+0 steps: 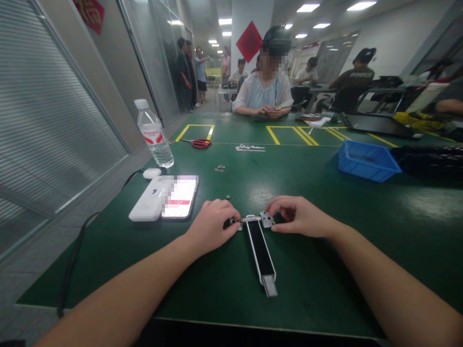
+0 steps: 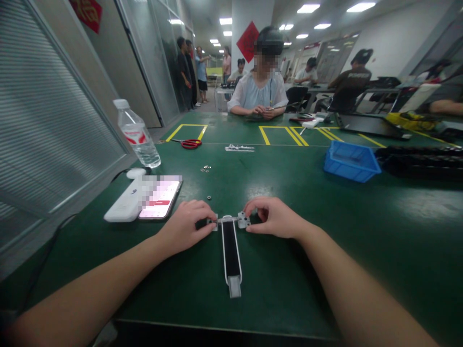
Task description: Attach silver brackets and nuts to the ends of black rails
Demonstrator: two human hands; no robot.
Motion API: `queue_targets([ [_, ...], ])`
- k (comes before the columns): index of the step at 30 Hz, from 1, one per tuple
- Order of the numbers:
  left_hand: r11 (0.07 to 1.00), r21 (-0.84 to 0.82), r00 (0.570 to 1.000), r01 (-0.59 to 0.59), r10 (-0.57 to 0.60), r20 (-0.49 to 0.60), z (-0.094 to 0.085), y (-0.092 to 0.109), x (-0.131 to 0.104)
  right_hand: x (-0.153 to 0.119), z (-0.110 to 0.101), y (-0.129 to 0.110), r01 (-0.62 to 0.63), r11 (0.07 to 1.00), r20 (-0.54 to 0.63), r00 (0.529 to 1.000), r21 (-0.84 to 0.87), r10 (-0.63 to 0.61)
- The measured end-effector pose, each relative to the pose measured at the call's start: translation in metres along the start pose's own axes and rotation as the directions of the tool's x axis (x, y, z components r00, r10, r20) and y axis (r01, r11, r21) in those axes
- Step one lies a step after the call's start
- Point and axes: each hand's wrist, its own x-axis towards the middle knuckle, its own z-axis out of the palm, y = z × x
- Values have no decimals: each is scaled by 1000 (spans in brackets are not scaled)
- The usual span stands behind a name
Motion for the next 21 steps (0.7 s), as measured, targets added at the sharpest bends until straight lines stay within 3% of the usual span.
queue_targets([
  [13,1000,4,1000,7,-7,-22,2,2,1,2,6,-9,30,997,0,1000,-67,-30],
  [21,1000,3,1000,-4,4,-28,3,1,0,4,13,-5,71,987,-69,994,-143,-82],
])
